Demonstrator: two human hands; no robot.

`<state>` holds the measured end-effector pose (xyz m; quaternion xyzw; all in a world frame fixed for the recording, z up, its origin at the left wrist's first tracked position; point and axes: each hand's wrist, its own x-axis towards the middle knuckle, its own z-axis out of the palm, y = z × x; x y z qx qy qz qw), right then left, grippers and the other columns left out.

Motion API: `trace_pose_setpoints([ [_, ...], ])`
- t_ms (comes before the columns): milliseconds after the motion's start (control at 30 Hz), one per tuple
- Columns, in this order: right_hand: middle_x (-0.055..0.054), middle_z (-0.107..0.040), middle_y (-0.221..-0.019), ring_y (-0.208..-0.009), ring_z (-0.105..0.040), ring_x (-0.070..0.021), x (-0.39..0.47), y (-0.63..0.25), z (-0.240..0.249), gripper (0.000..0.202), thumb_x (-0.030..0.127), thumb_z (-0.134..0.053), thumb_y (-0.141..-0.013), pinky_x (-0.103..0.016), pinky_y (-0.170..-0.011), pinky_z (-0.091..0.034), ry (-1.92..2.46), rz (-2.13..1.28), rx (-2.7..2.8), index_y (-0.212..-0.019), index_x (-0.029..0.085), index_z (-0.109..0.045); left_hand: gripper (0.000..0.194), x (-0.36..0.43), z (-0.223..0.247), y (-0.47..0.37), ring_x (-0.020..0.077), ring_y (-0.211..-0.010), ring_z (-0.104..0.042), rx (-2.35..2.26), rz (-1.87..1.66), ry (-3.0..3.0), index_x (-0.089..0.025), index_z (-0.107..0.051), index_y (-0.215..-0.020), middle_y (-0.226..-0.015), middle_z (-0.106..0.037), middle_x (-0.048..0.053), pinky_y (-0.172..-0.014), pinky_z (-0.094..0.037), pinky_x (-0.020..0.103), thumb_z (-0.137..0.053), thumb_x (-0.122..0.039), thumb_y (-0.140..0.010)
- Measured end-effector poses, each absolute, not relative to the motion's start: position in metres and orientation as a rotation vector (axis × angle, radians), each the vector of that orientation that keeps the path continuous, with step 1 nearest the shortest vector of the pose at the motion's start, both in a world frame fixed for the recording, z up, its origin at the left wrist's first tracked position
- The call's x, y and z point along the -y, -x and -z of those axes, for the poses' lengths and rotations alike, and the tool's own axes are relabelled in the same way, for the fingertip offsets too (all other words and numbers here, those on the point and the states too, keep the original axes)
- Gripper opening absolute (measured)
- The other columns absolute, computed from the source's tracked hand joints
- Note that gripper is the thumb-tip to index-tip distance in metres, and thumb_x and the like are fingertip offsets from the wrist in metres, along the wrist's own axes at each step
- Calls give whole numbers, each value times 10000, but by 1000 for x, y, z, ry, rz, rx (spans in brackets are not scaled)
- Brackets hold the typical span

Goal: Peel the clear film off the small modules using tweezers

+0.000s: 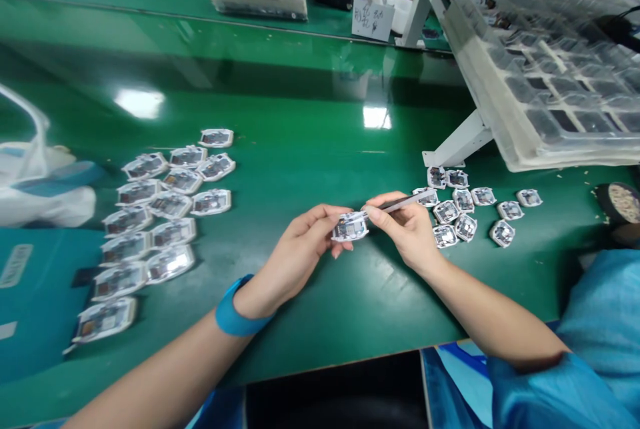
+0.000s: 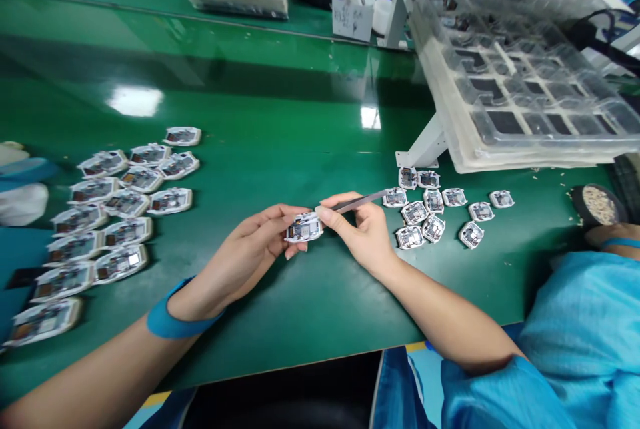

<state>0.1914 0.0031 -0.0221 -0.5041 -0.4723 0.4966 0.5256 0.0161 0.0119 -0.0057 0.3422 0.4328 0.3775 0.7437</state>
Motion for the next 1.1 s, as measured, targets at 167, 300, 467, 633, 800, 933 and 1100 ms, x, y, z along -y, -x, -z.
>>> trace_pose_setpoints([
  [167, 5, -730, -760, -698, -666, -150, -3, -193, 21, 260, 445, -810, -731, -313, -706, -539, 1217, -1223, 1089, -843, 231, -715, 168, -12, 6, -16, 132, -586, -581, -955, -808, -772, -113, -698, -918, -728, -692, 51, -536, -420, 255, -659, -260, -848],
  [300, 1, -727, -756, -697, -660, -155, -4, -193, 21, 299, 477, -814, -718, -318, -701, -533, 1230, -1228, 1081, -851, 229, -714, 171, -12, 7, -16, 137, -588, -582, -943, -809, -800, -116, -697, -915, -728, -692, 52, -534, -416, 258, -661, -266, -842],
  [467, 7, -722, -750, -694, -647, -146, -5, -193, 22, 287, 465, -829, -706, -304, -693, -519, 1206, -1260, 1029, -840, 234, -723, 176, -12, 6, -16, 138, -590, -577, -948, -798, -807, -114, -692, -924, -729, -689, 54, -536, -417, 260, -649, -269, -851],
  [633, 13, -721, -762, -707, -638, -138, -6, -193, 26, 288, 478, -841, -685, -297, -712, -513, 1189, -1276, 965, -809, 241, -734, 177, -12, 5, -15, 137, -592, -578, -949, -791, -789, -111, -691, -930, -728, -688, 53, -537, -416, 260, -650, -263, -849],
  [800, 0, -735, -768, -746, -660, -163, -8, -191, 27, 338, 534, -830, -665, -331, -770, -530, 1201, -1305, 913, -788, 236, -729, 193, -12, 4, -15, 136, -585, -581, -959, -781, -769, -100, -691, -939, -725, -687, 54, -535, -417, 259, -654, -265, -847],
  [933, 8, -734, -738, -726, -659, -153, -9, -189, 24, 358, 551, -848, -628, -326, -778, -538, 1183, -1361, 834, -762, 240, -734, 184, -12, 2, -16, 141, -607, -601, -966, -785, -749, -96, -695, -931, -756, -688, 57, -522, -415, 254, -660, -250, -836],
  [1100, 4, -723, -736, -681, -640, -143, -10, -189, 22, 421, 595, -861, -566, -320, -739, -540, 1209, -1387, 780, -723, 228, -729, 175, -12, 4, -17, 132, -582, -584, -968, -786, -750, -99, -698, -915, -746, -694, 59, -524, -416, 256, -666, -248, -830],
])
